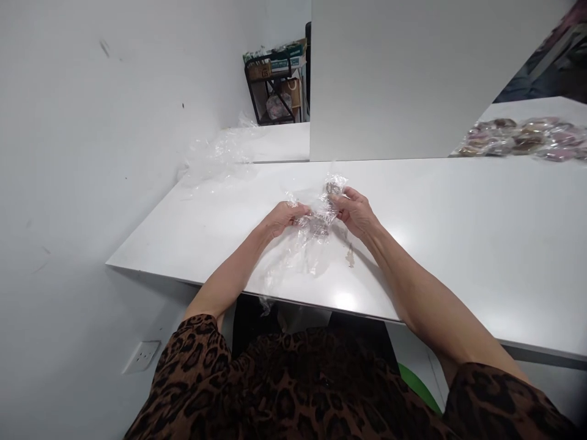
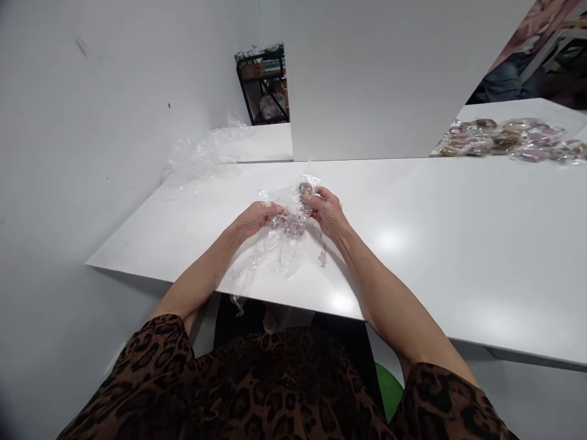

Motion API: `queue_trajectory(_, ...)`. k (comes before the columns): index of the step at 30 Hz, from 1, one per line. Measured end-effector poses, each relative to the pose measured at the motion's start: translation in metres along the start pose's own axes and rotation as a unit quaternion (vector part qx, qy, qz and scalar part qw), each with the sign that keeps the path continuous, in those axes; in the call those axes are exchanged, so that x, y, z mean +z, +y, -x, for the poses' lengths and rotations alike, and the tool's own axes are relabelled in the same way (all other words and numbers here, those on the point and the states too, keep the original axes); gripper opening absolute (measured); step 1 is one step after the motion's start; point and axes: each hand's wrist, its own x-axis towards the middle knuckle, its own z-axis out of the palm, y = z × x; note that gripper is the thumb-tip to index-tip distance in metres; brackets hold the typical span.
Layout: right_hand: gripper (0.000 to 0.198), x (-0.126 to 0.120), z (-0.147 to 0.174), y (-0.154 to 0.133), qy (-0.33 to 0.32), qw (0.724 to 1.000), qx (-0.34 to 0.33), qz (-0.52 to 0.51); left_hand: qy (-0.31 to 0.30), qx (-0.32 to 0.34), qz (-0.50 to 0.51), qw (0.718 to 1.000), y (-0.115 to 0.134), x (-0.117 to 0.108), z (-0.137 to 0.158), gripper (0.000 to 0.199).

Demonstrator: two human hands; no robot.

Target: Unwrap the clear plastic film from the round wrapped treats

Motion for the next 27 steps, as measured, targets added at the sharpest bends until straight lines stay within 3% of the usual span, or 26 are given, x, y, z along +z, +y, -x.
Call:
queue_trajectory(3, 0.049, -0.004, -0.003, -0.003, 0.006, 1.0, 0.003, -0.001, 0.005, 0.035, 0.009, 0.999, 0.013, 0.0, 0.004, 0.036)
queue_trajectory(12, 0.04, -0.033, -0.026, 0.003, 0.146, 0.986, -0.035, 0.075, 0.018, 0.104, -0.046, 0.993, 0.083, 0.028, 0.014, 0.036)
queue_trajectory(22, 0.033, -0.034, -0.03, -0.008, 0.149, 0.986, -0.048, 0.052, 0.089, 0.153, -0.088, 0.98, 0.134, 0.059, 0.013, 0.04)
queue_trajectory(27, 0.027, -0.04, -0.034, -0.015, 0.18, 0.98, -0.078, 0.043, 0.091, 0.205, -0.11, 0.968, 0.163, 0.078, 0.012, 0.044)
